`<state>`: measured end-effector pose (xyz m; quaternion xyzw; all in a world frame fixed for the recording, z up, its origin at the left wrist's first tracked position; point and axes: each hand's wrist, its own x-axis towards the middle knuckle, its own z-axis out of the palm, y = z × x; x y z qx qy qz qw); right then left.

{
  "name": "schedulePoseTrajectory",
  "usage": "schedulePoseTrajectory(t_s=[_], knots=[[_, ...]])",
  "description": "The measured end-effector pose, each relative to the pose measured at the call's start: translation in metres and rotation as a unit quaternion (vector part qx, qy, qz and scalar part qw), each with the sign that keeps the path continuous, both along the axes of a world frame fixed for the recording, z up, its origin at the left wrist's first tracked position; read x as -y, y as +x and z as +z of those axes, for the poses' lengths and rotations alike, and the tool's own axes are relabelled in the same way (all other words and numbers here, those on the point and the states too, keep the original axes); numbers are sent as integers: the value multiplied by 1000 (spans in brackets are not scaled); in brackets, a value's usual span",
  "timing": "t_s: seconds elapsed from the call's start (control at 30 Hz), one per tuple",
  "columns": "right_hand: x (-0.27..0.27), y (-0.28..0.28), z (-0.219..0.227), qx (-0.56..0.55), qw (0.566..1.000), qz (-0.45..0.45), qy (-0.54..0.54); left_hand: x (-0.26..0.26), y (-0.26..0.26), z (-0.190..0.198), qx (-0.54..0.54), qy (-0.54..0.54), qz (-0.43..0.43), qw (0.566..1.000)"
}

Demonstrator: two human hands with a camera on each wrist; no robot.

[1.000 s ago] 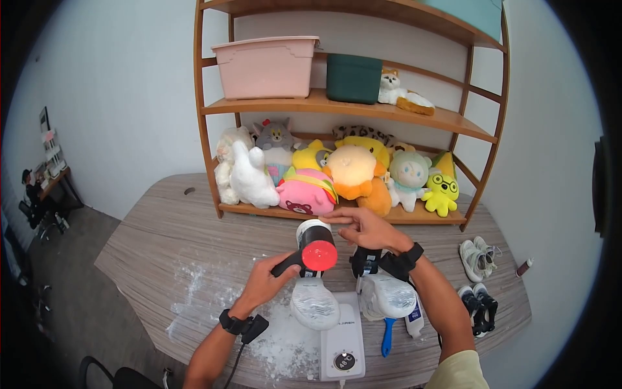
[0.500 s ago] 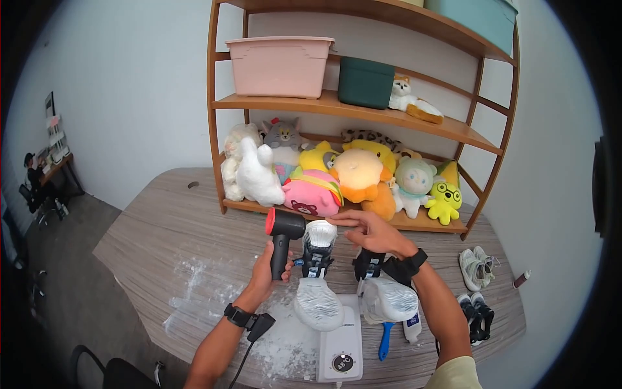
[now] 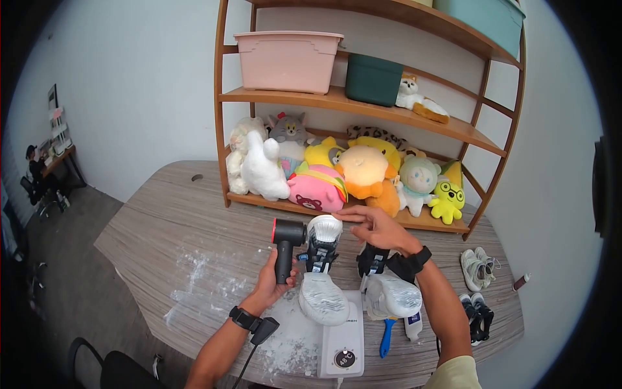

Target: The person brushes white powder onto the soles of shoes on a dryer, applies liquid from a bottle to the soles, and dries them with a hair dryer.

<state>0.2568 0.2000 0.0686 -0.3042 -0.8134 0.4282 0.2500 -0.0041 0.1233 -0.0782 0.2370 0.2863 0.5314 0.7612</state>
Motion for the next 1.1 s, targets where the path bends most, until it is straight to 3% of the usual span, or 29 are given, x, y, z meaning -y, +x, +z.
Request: schedulePoseTrajectory(t_s=[0.23,0.37,0.43,0.5,0.57,0.6,0.7,0.8,0.93,1.03,1.1], knots=[[-4,3,-3,-7,999,20,41,10,6,36,-104,86,52,989],[12,3,9,-53,998,13,26,2,5,75,-226,216,64,948],[15,9,19,-25,999,-10,33,-5,8,93,-253,288,62,922],[20,13,28,-27,999,5,18,-6,17,118,-281,336,33,898],[25,13,31,42,998,21,-37,-15,21,133,-290,379,-24,879],[28,13,32,74,995,28,-64,-19,27,140,-322,394,-41,860],[38,15,41,8,997,36,-61,-24,43,157,-417,438,-97,791],[33,23,33,-44,998,14,-40,-30,52,169,-450,434,-153,765],[31,38,26,-101,994,-25,-44,-28,72,182,-500,558,-90,656],[35,49,23,-127,988,-42,-78,-30,79,193,-588,560,-137,567],[40,58,23,-148,983,-38,-102,-23,87,202,-629,563,-125,521]])
